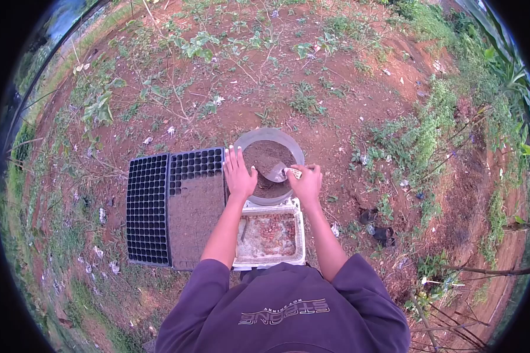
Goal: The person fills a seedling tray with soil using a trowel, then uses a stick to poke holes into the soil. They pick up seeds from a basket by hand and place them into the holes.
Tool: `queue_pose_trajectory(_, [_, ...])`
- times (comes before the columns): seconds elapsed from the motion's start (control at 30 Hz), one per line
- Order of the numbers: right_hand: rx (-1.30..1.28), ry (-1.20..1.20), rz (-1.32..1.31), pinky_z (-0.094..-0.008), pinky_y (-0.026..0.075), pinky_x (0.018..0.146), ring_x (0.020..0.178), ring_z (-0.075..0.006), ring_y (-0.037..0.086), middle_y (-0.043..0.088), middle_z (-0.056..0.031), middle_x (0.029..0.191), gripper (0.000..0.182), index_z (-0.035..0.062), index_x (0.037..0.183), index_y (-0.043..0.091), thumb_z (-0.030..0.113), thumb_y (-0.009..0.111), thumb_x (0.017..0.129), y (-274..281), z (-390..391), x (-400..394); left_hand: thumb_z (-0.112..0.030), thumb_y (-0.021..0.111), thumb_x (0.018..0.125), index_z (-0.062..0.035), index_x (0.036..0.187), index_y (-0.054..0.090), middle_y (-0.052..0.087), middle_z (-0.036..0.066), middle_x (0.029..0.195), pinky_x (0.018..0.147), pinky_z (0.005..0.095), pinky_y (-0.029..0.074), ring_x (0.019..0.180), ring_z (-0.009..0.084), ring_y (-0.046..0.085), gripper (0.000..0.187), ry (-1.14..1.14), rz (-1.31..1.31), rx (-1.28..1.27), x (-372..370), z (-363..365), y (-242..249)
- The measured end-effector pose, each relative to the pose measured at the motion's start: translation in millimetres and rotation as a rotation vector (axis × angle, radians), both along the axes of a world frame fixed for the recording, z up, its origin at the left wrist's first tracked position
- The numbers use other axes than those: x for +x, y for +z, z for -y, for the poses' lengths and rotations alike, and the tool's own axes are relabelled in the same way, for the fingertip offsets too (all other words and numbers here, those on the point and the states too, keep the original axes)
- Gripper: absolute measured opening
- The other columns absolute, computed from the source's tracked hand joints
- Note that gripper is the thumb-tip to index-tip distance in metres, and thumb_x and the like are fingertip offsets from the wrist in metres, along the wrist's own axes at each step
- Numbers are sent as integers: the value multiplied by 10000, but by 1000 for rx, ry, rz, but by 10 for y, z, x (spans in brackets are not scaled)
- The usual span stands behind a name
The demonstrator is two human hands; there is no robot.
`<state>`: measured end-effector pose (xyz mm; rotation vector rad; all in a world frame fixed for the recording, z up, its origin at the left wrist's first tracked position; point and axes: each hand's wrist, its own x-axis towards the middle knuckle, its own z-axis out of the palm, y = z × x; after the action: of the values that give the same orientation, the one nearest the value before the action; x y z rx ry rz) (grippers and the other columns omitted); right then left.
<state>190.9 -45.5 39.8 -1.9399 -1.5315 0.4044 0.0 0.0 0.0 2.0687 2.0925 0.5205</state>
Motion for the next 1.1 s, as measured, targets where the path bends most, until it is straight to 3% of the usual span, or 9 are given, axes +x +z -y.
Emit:
queue_pose_trajectory(0.1, [2,-88,-25,-407,393,918,1050,-313,500,665,-170,930,316,117,983,746,330,746,749,-1,13,19,-294,571,858,-60,1491,165,100,173,1568,1172,482,135,1461,321,67,787,3,1,-4,54,43,6])
queue_pose_trajectory(0.4, [33,123,173,-419,353,957,1097,-299,491,699,-105,908,321,118,981,736,313,770,728,-54,112,112,-239,623,810,-33,1468,219,147,200,1546,1149,503,184,1447,354,107,799,0,37,36,99,100,-35])
queue_pose_trajectory(0.57, [239,188,257,-407,332,974,1123,-283,481,707,-62,913,293,116,976,726,264,769,727,-13,151,41,-234,631,807,-41,1469,222,143,193,1549,1147,501,195,1449,346,107,802,-10,-10,60,51,56,-58])
queue_pose_trajectory(1.1, [204,81,131,-416,351,959,1108,-304,473,699,-108,943,309,81,976,721,273,758,737,-156,121,-68,-268,599,826,-63,1483,214,118,177,1562,1162,486,160,1453,337,89,789,-12,-22,6,-7,36,-6])
